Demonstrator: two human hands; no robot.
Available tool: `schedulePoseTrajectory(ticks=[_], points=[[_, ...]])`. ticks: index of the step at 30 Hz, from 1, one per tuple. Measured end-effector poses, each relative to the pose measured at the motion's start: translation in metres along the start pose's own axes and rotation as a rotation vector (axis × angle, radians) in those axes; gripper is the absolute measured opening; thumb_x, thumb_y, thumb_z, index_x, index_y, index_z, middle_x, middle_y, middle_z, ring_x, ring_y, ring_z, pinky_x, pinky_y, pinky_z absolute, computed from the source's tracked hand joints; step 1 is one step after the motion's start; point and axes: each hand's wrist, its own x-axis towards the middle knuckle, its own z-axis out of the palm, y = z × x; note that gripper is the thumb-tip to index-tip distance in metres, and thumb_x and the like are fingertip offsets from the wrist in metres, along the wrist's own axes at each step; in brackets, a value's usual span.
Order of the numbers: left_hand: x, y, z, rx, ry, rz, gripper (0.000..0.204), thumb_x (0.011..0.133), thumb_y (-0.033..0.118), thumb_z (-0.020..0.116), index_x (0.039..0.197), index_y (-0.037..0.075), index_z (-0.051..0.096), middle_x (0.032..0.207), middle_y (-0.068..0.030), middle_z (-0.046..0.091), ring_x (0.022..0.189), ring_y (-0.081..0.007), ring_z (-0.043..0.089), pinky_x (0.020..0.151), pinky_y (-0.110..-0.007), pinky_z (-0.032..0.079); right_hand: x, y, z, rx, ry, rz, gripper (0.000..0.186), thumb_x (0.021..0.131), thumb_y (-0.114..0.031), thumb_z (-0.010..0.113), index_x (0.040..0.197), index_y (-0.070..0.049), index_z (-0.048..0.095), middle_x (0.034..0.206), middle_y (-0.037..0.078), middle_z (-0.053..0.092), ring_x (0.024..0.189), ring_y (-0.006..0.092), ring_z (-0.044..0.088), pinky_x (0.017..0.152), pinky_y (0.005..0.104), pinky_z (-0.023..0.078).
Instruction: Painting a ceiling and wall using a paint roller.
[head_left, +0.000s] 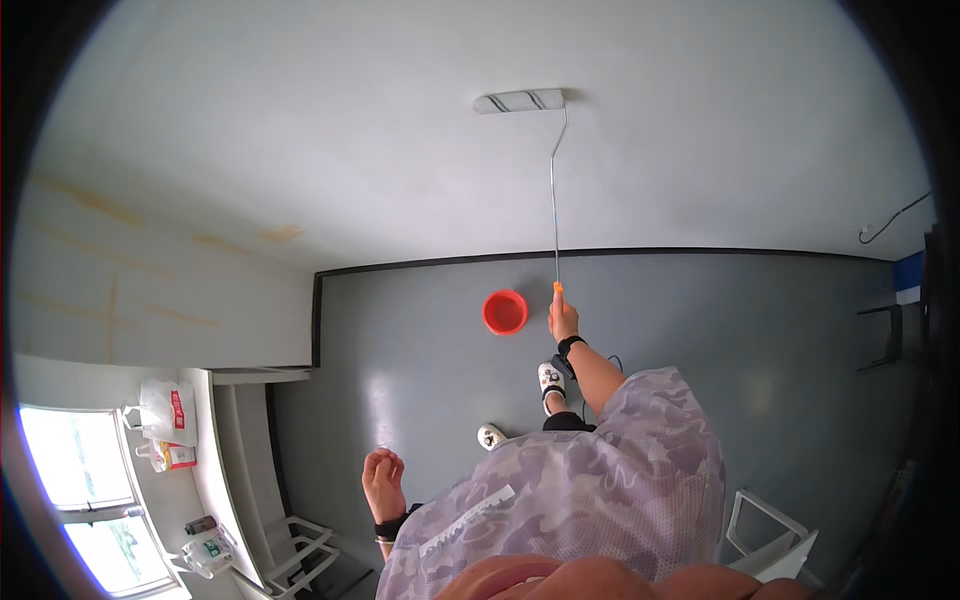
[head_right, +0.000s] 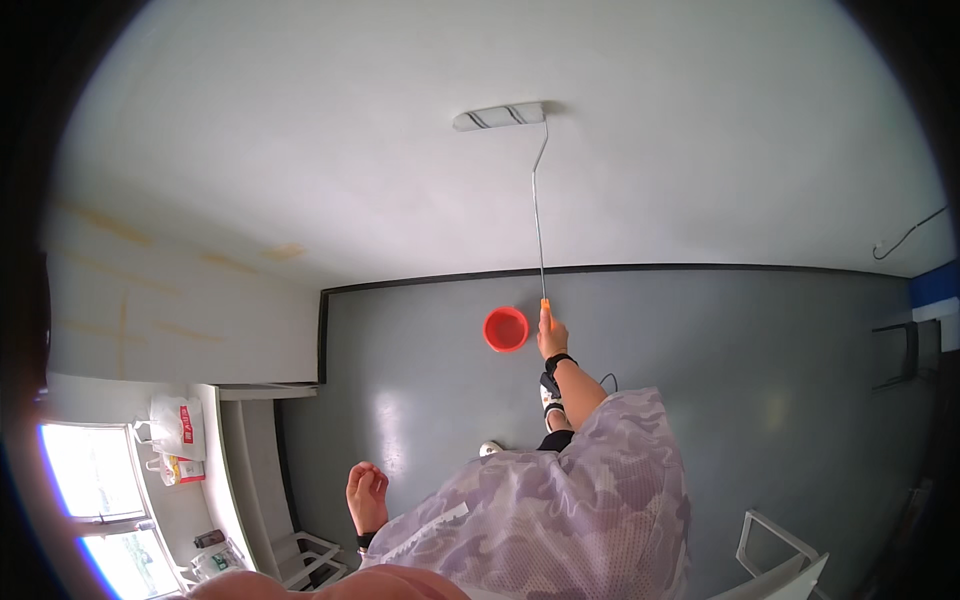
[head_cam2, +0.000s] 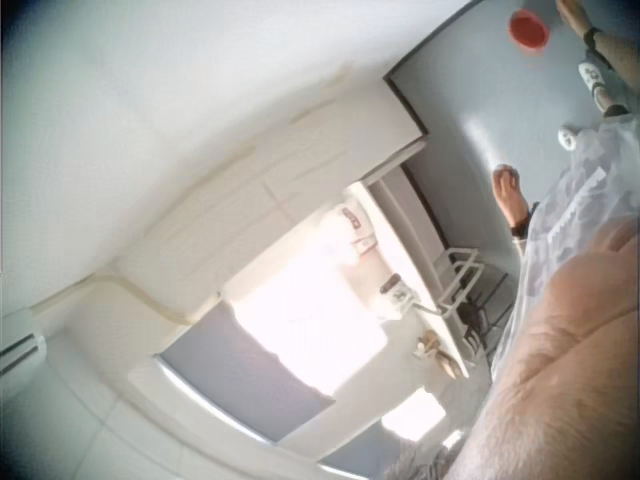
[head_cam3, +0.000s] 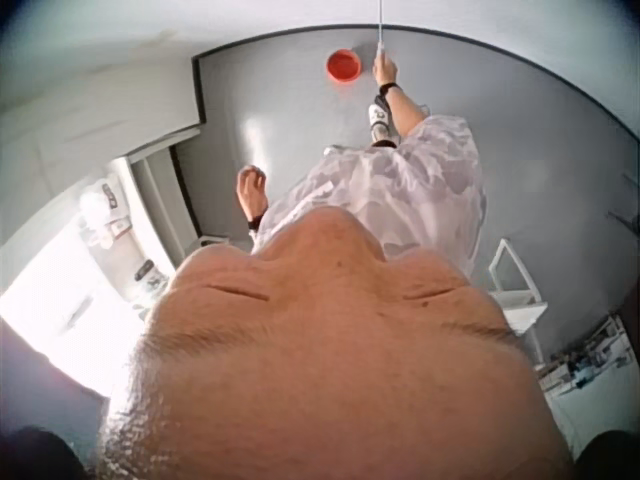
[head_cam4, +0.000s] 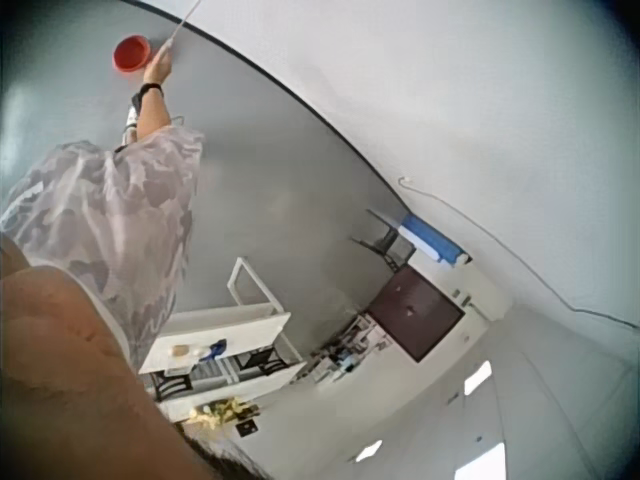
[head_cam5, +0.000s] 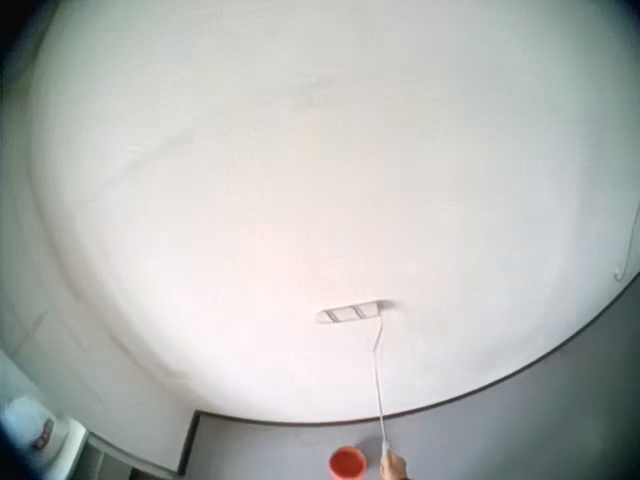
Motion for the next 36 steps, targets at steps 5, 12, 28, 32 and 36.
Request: schedulePoseTrajectory(ticks=[5, 12, 28, 32, 36], points=[[-0.002, 0.007, -0.043, -0.02, -0.056, -0.009, 0.009, 0.088, 0.002, 0.048, 0.091, 0.004, 0.055, 0.085, -0.0027, 0.055, 0.077, -0.0118, 0.054, 0.072, -0.024, 0.046, -0.026, 0.008, -0.008, -0.079, 0.066, 0.159, 0.062, 0.085, -0.068, 0.043, 0.056, -0.014, 0.034, 0.047, -0.003, 0.032, 0.034, 0.0105, 0.036, 0.032, 0.0267, 0.028], [0.009, 0.021, -0.134, -0.009, -0.143, 0.028, 0.008, 0.088, 0.002, 0.048, 0.092, 0.004, 0.055, 0.085, -0.0032, 0.056, 0.078, -0.0117, 0.054, 0.073, -0.024, 0.046, -0.098, -0.063, 0.004, -0.03, 0.099, 0.106, 0.064, 0.078, -0.073, 0.049, 0.06, -0.012, 0.045, 0.05, -0.005, 0.033, 0.038, 0.0097, 0.033, 0.035, 0.0263, 0.025], [0.016, 0.004, -0.22, -0.112, -0.122, -0.036, 0.007, 0.089, 0.003, 0.048, 0.091, 0.004, 0.055, 0.085, -0.0023, 0.055, 0.077, -0.0102, 0.054, 0.071, -0.022, 0.046, -0.1, -0.322, 0.109, 0.0, -0.057, -0.531, 0.061, 0.084, -0.067, 0.047, 0.061, -0.011, 0.043, 0.046, 0.001, 0.043, 0.036, 0.0103, 0.041, 0.035, 0.0245, 0.031], [0.018, 0.007, -0.198, -0.147, -0.129, -0.007, 0.007, 0.088, 0.003, 0.048, 0.09, 0.005, 0.055, 0.084, -0.0016, 0.055, 0.076, -0.0098, 0.053, 0.071, -0.022, 0.045, -0.075, -0.31, 0.132, -0.025, -0.039, -0.498, 0.064, 0.082, -0.072, 0.041, 0.058, -0.013, 0.04, 0.043, 0.0, 0.039, 0.034, 0.0102, 0.039, 0.033, 0.0241, 0.03], [0.023, 0.011, -0.173, -0.157, -0.096, 0.001, 0.007, 0.088, 0.003, 0.049, 0.09, 0.005, 0.055, 0.084, -0.0015, 0.056, 0.076, -0.0097, 0.053, 0.071, -0.022, 0.045, -0.045, -0.243, 0.122, -0.067, 0.076, -0.383, 0.069, 0.082, -0.072, 0.041, 0.057, -0.009, 0.043, 0.045, 0.001, 0.038, 0.039, 0.0127, 0.043, 0.038, 0.0287, 0.034]])
